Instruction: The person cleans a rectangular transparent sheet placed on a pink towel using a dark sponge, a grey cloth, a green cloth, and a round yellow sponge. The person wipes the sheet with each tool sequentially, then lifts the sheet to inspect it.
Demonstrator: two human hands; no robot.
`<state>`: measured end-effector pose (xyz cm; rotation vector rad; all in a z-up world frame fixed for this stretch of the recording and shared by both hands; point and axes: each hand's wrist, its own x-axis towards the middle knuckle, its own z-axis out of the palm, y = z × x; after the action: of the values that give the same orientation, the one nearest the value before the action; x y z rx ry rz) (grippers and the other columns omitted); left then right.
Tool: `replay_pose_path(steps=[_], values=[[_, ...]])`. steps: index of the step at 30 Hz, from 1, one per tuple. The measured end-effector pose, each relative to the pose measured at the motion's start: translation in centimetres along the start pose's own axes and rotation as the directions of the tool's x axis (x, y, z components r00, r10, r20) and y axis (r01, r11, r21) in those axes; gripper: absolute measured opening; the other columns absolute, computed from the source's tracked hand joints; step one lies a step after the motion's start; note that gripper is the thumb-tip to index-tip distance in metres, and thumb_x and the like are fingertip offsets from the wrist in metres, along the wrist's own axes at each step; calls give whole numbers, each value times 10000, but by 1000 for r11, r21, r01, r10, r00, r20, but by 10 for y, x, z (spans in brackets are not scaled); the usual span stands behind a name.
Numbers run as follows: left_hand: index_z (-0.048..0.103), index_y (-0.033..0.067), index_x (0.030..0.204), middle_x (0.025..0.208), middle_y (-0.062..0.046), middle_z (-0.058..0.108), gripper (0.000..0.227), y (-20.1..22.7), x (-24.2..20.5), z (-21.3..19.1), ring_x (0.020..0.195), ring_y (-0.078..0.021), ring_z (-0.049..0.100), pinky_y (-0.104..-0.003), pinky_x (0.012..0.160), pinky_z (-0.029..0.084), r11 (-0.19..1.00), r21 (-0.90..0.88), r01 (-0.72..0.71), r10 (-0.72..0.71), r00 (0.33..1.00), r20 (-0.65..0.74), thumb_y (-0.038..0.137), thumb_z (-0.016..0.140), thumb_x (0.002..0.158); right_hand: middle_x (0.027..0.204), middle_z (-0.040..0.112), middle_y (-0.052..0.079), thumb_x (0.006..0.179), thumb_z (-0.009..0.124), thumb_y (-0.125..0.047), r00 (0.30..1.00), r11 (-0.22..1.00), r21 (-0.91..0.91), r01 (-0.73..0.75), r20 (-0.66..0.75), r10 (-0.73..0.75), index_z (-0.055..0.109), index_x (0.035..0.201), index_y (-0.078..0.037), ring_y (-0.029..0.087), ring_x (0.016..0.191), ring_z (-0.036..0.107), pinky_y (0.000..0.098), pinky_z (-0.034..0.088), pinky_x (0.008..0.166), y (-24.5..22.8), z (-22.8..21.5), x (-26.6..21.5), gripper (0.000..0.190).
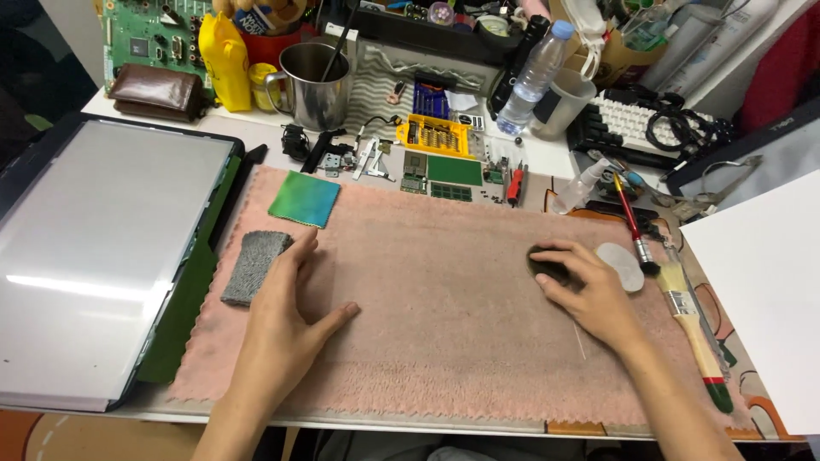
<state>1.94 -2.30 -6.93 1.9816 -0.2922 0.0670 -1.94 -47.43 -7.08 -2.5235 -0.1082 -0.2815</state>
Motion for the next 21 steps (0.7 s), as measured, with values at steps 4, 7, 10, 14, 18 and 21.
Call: replay_pose_path(steps=[4,7,10,14,18,21], values=[[404,104,1754,1769,-138,543,1074,1,0,1,1576,-281,592,-473,1290,460,1000,20,-4,4,1000,-3,202,970,846,1563,732,12,1011,786,-323,995,996,-35,-78,51,80,827,1427,-214,232,1483,659,485,484,1247,-10,-7,4,432],[417,90,1749,1744,-161,566,1055,-3,-1,2,1552,-299,613,-463,1295,464,998,1,-66,66,997,-25,186,965,853,1499,779,38,988,824,-267,1000,1000,8,2,27,-2,808,1440,-163,234,1433,708,436,519,1228,-25,0,17,464],[475,48,1704,1698,-157,619,931,-3,-2,4,1506,-293,657,-438,1280,498,986,-2,-165,165,985,-50,193,920,900,1504,756,66,1001,808,-333,993,992,75,103,51,-107,784,1447,-162,246,1442,679,473,500,1268,-65,25,37,480],[478,38,1695,1654,-205,647,702,1,-2,6,1512,-319,666,-450,1280,527,987,-63,-150,145,987,-74,169,724,1050,1570,686,92,1050,743,-352,949,950,193,244,154,-275,756,1460,-168,312,1467,648,568,535,1242,-127,84,77,450],[478,-15,1671,1668,-230,627,682,-13,-2,10,1499,-342,670,-450,1281,523,974,-53,-221,215,972,-96,75,720,1040,1584,644,124,1061,750,-258,894,903,277,329,217,-392,734,1459,-119,324,1484,610,581,483,1294,-181,139,106,421],[444,16,1708,1640,-208,630,759,-12,-2,10,1552,-343,618,-468,1326,465,973,-72,-219,215,974,-67,-16,712,998,1496,684,140,1045,786,-117,873,848,363,387,151,-463,787,1369,-90,322,1443,668,477,510,1260,-178,160,112,326]])
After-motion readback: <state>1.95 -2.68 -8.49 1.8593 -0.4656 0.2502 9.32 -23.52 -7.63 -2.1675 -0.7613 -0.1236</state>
